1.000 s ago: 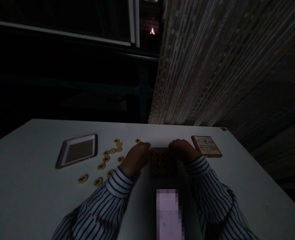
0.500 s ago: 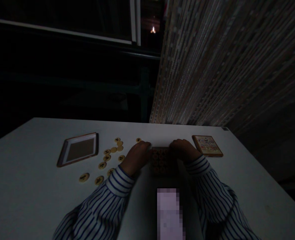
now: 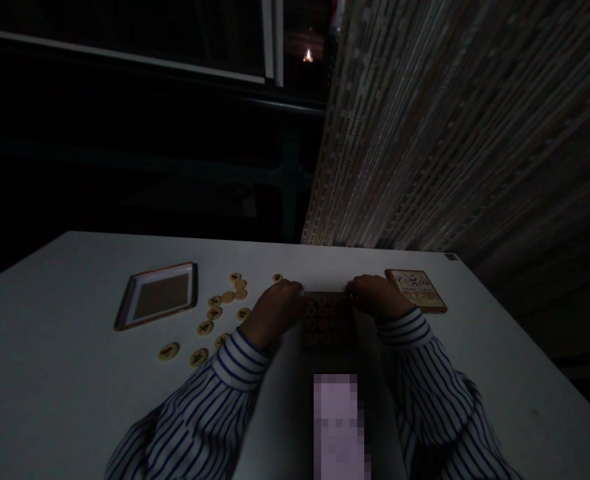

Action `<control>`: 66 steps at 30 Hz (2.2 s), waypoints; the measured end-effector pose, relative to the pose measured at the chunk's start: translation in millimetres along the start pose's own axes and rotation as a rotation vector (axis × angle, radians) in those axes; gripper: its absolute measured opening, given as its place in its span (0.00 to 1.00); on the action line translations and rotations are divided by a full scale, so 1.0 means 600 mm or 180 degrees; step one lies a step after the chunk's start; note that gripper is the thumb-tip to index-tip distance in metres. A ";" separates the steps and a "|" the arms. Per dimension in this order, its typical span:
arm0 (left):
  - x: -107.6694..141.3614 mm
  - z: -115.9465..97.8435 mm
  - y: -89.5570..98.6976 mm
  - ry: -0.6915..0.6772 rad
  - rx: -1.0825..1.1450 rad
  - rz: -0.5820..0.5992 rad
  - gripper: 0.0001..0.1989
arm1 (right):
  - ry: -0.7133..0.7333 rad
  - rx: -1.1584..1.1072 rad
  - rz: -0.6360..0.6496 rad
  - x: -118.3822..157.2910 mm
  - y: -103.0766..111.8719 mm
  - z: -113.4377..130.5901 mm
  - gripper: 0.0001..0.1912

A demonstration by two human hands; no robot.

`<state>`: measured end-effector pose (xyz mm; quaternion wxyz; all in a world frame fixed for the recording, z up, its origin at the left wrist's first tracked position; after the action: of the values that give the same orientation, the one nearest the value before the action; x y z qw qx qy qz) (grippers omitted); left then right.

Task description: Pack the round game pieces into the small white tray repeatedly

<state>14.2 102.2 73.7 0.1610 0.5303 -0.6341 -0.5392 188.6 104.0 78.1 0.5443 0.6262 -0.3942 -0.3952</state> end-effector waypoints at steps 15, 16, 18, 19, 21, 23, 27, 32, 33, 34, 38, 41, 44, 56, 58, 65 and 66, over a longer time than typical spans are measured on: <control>-0.001 0.001 -0.004 -0.0001 -0.0047 0.0135 0.13 | -0.0034 0.0119 0.0222 -0.003 0.002 0.021 0.13; -0.001 0.000 -0.003 -0.0004 -0.0050 0.0135 0.13 | -0.0042 0.0146 0.0221 -0.003 0.001 0.020 0.13; -0.001 0.000 -0.001 0.0013 -0.0066 0.0144 0.13 | -0.0041 0.0188 0.0217 -0.002 -0.003 0.018 0.13; -0.001 0.000 0.000 0.0028 -0.0076 0.0148 0.13 | -0.0041 0.0199 0.0202 -0.002 -0.005 0.017 0.13; -0.001 0.001 0.000 0.0067 -0.0092 0.0154 0.13 | -0.0035 0.0197 0.0146 -0.002 -0.007 0.017 0.13; -0.001 0.001 0.000 0.0076 -0.0102 0.0170 0.13 | -0.0039 0.0189 0.0118 -0.003 -0.008 0.016 0.13; 0.000 0.004 -0.003 0.0032 -0.0119 0.0102 0.13 | -0.0022 0.0188 0.0166 -0.003 -0.008 0.018 0.13; 0.000 0.005 -0.003 0.0039 -0.0082 0.0068 0.14 | -0.0060 0.0234 0.0208 -0.004 -0.009 0.018 0.13; 0.000 0.005 -0.003 0.0053 -0.0075 0.0082 0.14 | -0.0054 0.0228 0.0192 -0.005 -0.009 0.018 0.13; 0.000 0.004 -0.002 0.0069 -0.0070 0.0104 0.14 | -0.0049 0.0221 0.0173 -0.005 -0.009 0.018 0.13; -0.001 0.002 0.000 0.0100 -0.0048 0.0164 0.13 | -0.0046 0.0182 0.0131 -0.004 -0.008 0.017 0.13; -0.001 0.002 0.000 0.0080 -0.0052 0.0156 0.13 | -0.0038 0.0182 0.0113 -0.004 -0.008 0.017 0.13; -0.001 0.002 0.000 0.0052 -0.0076 0.0092 0.13 | -0.0052 0.0200 0.0117 -0.004 -0.009 0.017 0.13; 0.000 0.003 0.000 0.0065 -0.0107 0.0126 0.13 | -0.0048 0.0153 0.0074 0.000 -0.002 0.014 0.13; 0.000 0.002 0.000 0.0072 -0.0088 0.0155 0.14 | -0.0066 0.0162 0.0129 0.000 -0.002 0.016 0.13; 0.000 0.003 0.000 0.0085 -0.0084 0.0161 0.13 | -0.0090 0.0186 0.0252 -0.002 -0.006 0.017 0.13; 0.000 0.003 -0.001 0.0063 -0.0082 0.0147 0.13 | -0.0082 0.0173 0.0213 -0.003 -0.006 0.017 0.13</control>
<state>13.3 103.1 72.9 0.1865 0.5187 -0.6375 -0.5383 178.9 102.3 73.6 0.5350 0.6221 -0.4325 -0.3739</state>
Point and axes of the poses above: each hand's wrist, its own x-axis away from the middle knuckle, its own y-axis out of the back of the hand, z = x × y, the point moved 6 cm from there along -x, towards the middle knuckle, and after that the axes turned 12 degrees about -z, right-handed, at the moved point
